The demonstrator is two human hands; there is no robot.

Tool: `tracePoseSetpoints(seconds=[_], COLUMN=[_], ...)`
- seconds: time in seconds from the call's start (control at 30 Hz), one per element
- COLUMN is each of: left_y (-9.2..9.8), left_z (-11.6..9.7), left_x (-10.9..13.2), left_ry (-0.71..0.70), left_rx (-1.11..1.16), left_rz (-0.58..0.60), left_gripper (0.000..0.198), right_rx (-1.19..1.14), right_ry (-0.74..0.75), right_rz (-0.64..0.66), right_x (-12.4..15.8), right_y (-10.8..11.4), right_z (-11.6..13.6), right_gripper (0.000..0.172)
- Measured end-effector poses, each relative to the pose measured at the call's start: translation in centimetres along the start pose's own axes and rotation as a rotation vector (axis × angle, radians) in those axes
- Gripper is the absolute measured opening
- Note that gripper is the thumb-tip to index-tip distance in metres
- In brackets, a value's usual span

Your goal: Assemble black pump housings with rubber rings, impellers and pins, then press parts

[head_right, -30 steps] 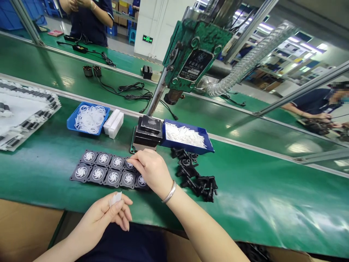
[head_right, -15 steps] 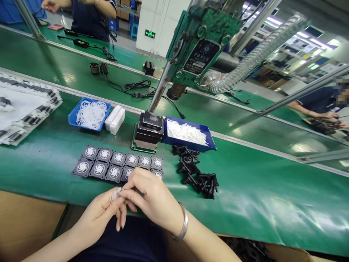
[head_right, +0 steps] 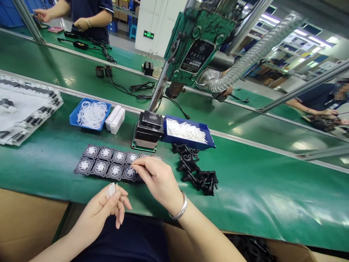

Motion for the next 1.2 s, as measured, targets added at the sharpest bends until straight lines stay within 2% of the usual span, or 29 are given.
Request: tracePoseSetpoints(seconds=[0.23, 0.37, 0.5, 0.53, 0.57, 0.63, 0.7, 0.87, 0.97, 1.03, 1.2], left_y=[0.2, 0.0, -0.1, -0.1, -0.2, -0.3, -0.5, 0.1, 1.0, 1.6, 2.2], left_z=[-0.3, -0.6, -0.8, -0.8, -0.9, -1.2, -1.5, -2.3, -2.3, -2.1, -1.3], left_x=[0.1, 0.0, 0.1, 0.1, 0.1, 0.1, 0.1, 0.2, 0.1, 0.0, 0.2], left_ry=[0.005, -0.009, -0.015, -0.010, -0.011, -0.031, -0.069, -0.127, -0.110, -0.085, -0.028], left_rx=[-0.065, -0.113, -0.145, -0.153, -0.164, -0.200, -0.244, -0.257, -0.156, -0.102, -0.080], left_rz=[0.002, 0.028, 0.046, 0.050, 0.058, 0.085, 0.111, 0.083, 0.006, -0.023, -0.005], left_gripper=[0.047, 0.046, 0.047, 0.047, 0.048, 0.049, 0.050, 0.045, 0.045, 0.046, 0.046], right_rx=[0.078, 0.135, 0.204, 0.188, 0.144, -0.005, -0.145, -0.302, -0.343, -0.259, -0.012], right_ry=[0.060, 0.169, 0.119, 0.116, 0.141, 0.220, 0.236, 0.144, 0.014, -0.065, 0.043], right_rz=[-0.003, 0.047, -0.171, -0.170, -0.111, 0.095, 0.237, 0.271, 0.173, 0.074, 0.006], right_x=[-0.1, -0.4, -0.7, -0.6, -0.5, -0.1, 0.3, -0.7, -2.6, -3.7, -5.1], right_y=[-0.8, -1.0, 1.3, 1.6, 1.4, 0.2, -1.1, -2.3, -2.0, -1.9, -3.0], right_z=[0.0, 0.2, 0.9, 1.2, 1.7, 2.8, 3.6, 3.5, 2.1, 1.0, 0.5], right_gripper=[0.008, 0.010, 0.023, 0.023, 0.021, 0.015, 0.007, 0.021, 0.021, 0.015, 0.012])
Point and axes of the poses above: each hand's wrist, its own x-axis away from the middle knuckle, its own y-axis out of the back of the hand, z = x × y, the point moved 5 cm from there along -x, towards the middle knuckle, and after that the axes turned 14 degrees about x, right-handed, at the moved point
